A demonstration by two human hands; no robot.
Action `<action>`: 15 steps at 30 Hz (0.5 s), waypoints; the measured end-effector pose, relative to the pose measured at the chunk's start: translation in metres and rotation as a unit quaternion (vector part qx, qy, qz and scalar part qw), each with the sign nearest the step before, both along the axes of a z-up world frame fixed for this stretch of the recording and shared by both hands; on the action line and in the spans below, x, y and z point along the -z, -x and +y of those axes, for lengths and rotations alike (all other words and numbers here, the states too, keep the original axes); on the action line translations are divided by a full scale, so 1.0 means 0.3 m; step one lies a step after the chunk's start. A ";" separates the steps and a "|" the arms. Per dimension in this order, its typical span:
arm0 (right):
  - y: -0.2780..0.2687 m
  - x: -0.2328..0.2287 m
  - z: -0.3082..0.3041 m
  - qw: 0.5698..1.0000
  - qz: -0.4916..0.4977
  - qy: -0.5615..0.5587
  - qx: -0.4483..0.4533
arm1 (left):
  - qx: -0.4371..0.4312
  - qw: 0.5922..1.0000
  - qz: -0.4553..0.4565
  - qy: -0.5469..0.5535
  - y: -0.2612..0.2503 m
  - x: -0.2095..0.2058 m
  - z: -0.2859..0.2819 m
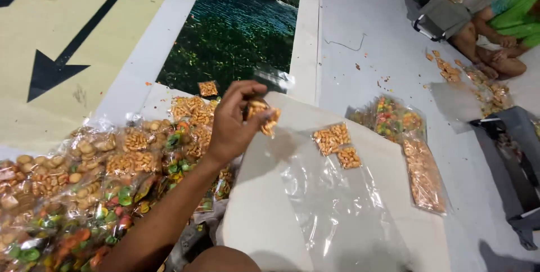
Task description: Packaging small snack packets into a larger plastic bag
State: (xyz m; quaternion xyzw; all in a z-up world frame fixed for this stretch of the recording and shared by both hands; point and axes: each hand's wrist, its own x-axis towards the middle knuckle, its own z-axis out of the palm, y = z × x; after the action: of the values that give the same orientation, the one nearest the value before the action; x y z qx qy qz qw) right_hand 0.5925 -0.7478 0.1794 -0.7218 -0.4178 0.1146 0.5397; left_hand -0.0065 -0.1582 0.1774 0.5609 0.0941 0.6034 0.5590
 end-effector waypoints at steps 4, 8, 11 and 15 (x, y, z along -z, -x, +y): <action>0.724 -0.020 0.833 0.999 -0.008 -0.036 0.020 | 0.036 0.999 0.004 -0.023 0.013 -0.047 -0.104; 1.511 -0.254 1.260 0.991 0.024 -0.050 -0.120 | 0.106 0.994 -0.015 0.017 0.031 -0.109 -0.188; 1.574 -0.243 1.385 0.981 0.066 -0.047 -0.177 | 0.117 0.992 -0.012 0.048 0.025 -0.117 -0.223; 1.525 -0.143 1.390 0.975 0.101 -0.052 -0.189 | 0.084 0.995 0.036 0.025 0.034 -0.103 -0.219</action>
State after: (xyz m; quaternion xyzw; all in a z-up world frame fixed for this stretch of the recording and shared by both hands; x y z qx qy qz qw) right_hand 0.1350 -0.3309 0.2223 -0.5852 -0.4958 0.2647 0.5845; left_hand -0.0167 -0.2238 0.2083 0.5737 0.0818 0.5309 0.6183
